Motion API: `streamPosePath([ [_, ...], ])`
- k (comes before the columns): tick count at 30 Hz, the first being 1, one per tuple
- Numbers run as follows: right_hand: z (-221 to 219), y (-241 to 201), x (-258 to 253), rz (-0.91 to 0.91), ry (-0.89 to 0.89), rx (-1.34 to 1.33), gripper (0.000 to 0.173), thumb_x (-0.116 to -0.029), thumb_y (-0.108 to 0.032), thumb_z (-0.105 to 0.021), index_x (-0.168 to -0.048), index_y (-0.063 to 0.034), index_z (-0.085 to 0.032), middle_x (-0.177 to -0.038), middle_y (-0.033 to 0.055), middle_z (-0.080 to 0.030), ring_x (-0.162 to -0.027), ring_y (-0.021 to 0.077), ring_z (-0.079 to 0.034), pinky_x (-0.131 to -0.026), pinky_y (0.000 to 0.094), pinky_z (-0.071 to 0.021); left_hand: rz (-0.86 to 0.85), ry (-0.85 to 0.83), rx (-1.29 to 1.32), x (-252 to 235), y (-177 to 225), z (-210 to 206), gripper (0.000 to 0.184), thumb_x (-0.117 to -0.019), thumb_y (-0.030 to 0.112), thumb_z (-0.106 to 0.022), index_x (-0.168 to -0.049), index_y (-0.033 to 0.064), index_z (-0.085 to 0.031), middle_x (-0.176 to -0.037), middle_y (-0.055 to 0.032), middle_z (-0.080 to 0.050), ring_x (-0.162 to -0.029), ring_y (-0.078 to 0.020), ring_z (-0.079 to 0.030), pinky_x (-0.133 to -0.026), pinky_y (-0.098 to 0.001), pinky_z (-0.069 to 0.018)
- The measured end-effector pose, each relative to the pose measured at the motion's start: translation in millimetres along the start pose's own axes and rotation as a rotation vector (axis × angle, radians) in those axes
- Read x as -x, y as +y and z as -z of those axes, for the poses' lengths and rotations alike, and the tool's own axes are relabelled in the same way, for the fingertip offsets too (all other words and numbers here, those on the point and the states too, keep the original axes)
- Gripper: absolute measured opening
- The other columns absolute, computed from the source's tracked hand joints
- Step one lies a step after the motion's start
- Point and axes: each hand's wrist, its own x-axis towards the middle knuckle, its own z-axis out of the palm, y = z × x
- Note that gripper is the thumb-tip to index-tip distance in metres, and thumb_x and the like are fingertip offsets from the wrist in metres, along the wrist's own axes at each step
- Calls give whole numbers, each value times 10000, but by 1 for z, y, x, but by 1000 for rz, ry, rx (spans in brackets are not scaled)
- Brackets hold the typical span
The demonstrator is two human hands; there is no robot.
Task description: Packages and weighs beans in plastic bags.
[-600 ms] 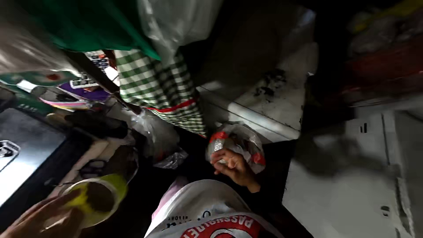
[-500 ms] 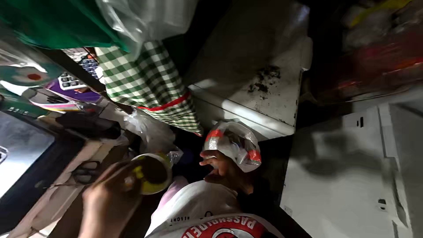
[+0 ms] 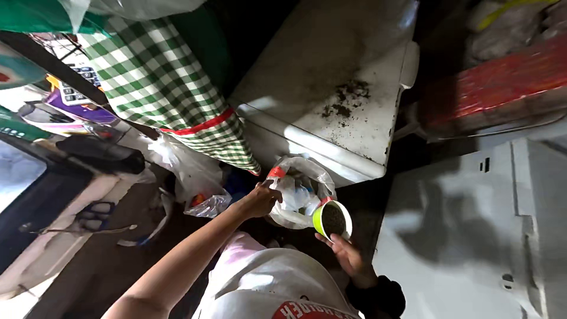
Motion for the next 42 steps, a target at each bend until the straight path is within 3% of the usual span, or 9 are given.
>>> streamPosePath([
  [3, 12, -1, -3, 63, -62, -39, 896, -742, -15, -832, -1489, -43, -339, -1331, 155, -620, -1123, 347, -693, -921, 573, -607, -42, -48, -46, -15, -9, -16, 317, -1055, 135, -483, -1261, 63, -713, -1616, -290, -303, -1427, -470, -402, -1165, -543, -353],
  [7, 10, -6, -7, 116, -116, -4, 956, -703, -52, -880, -1508, -117, -369, -1323, 106, -633, -1079, 310, -706, -868, 540, -630, -207, 158, 23, -24, -8, -12, 228, -993, 122, -582, -1044, -69, -697, -1184, -250, -673, -1110, -336, -668, -981, -441, -538],
  [13, 14, 1, -15, 146, -192, 77, 888, -632, -171, -974, -1380, -99, -501, -1092, 88, -721, -884, 202, -727, -791, 380, -634, -214, 211, -72, -32, -6, -13, 176, -931, -66, -538, -969, -66, -710, -1031, -226, -706, -1024, -372, -686, -944, -507, -536],
  [16, 5, -1, -14, 231, -137, 199, 994, -608, -112, -969, -1456, -30, -456, -1288, 106, -666, -1108, 203, -688, -942, 393, -610, -135, 86, -113, -28, 3, -14, 349, -944, -49, -513, -1189, 64, -735, -1418, -239, -573, -1190, -428, -633, -971, -597, -524],
  [18, -1, -2, -15, 244, -120, 200, 889, -633, -63, -937, -1403, -43, -493, -1157, 113, -704, -873, 205, -726, -744, 378, -649, 7, -131, -166, -25, 15, -10, 444, -985, 65, -494, -1384, 178, -653, -1628, -213, -328, -1208, -441, -608, -966, -616, -510],
  [21, -7, -5, -16, 259, -170, 184, 858, -676, -8, -895, -1424, -64, -480, -1199, 139, -672, -776, 240, -718, -609, 387, -649, 111, -179, -167, -24, 23, -10, 374, -1049, 226, -446, -1269, 42, -687, -1514, -236, -467, -1209, -413, -612, -1001, -583, -497],
  [25, -10, -5, -22, 333, -156, 316, 833, -673, -95, -921, -1403, -26, -526, -1344, 138, -613, -983, 245, -717, -700, 396, -670, 35, 46, -169, -35, 9, -19, 339, -1059, 152, -460, -1083, -110, -674, -1176, -279, -668, -1144, -411, -652, -1013, -531, -497],
  [34, -23, -33, -50, 632, -12, 705, 646, -716, -200, -893, -1254, 60, -647, -1254, 125, -682, -1179, 151, -647, -1034, 291, -546, 6, 159, -7, -54, 62, 1, 340, -852, 42, -678, -1186, 7, -731, -1195, -211, -707, -1097, -354, -680, -991, -523, -508],
  [42, -31, -55, -71, 589, -68, 1007, 564, -708, -194, -889, -1208, -2, -713, -1197, 115, -713, -1148, 134, -660, -1024, 279, -535, -26, 75, -70, -60, 58, 12, 408, -817, 50, -725, -1220, -12, -703, -1234, -230, -682, -1187, -384, -632, -1040, -538, -465],
])
